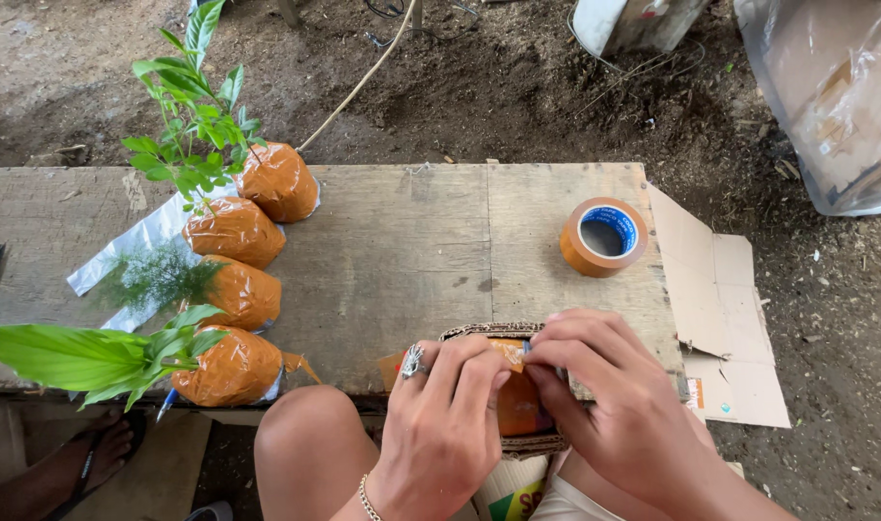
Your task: The person packs a small plant into a cardboard box, seals it with tape, and then cuts a cardboard piece to fit the box opening. The person uses a utility knife and tape to secure the box and prepare the cardboard insert.
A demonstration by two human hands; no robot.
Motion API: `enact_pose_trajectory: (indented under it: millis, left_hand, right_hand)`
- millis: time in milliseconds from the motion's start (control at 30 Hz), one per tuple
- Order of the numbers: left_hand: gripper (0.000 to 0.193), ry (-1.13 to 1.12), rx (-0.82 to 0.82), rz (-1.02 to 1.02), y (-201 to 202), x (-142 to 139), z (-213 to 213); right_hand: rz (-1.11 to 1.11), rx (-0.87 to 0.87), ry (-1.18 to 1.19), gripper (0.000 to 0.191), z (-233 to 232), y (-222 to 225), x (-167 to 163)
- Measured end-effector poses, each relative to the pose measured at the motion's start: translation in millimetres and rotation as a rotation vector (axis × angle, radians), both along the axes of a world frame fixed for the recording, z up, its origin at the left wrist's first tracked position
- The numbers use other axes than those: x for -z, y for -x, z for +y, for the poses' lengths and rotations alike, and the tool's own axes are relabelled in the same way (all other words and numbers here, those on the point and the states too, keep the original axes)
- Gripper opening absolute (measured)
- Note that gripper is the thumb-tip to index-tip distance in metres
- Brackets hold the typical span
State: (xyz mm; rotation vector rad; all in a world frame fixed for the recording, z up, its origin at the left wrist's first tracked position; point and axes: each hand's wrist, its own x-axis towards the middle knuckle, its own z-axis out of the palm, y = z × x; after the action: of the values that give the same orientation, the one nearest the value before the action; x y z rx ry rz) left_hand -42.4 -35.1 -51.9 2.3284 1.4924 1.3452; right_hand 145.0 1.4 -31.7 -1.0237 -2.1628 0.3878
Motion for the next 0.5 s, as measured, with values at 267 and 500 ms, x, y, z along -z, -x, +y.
enact_pose_trajectory:
  millis: [267,500]
  left_hand:
    - [0.017,0.008,0.001,-0.032,10.6,-22.9,16.5]
    - [0.018,-0.092,0.025,-0.074,14.7,-31.9,20.4]
  right_hand:
    - [0.005,0.030,-0.040,0.023,10.1,21.4,-9.8]
    - [0.061,-0.015,-0.033,0.020,13.6,27.2,-20.0]
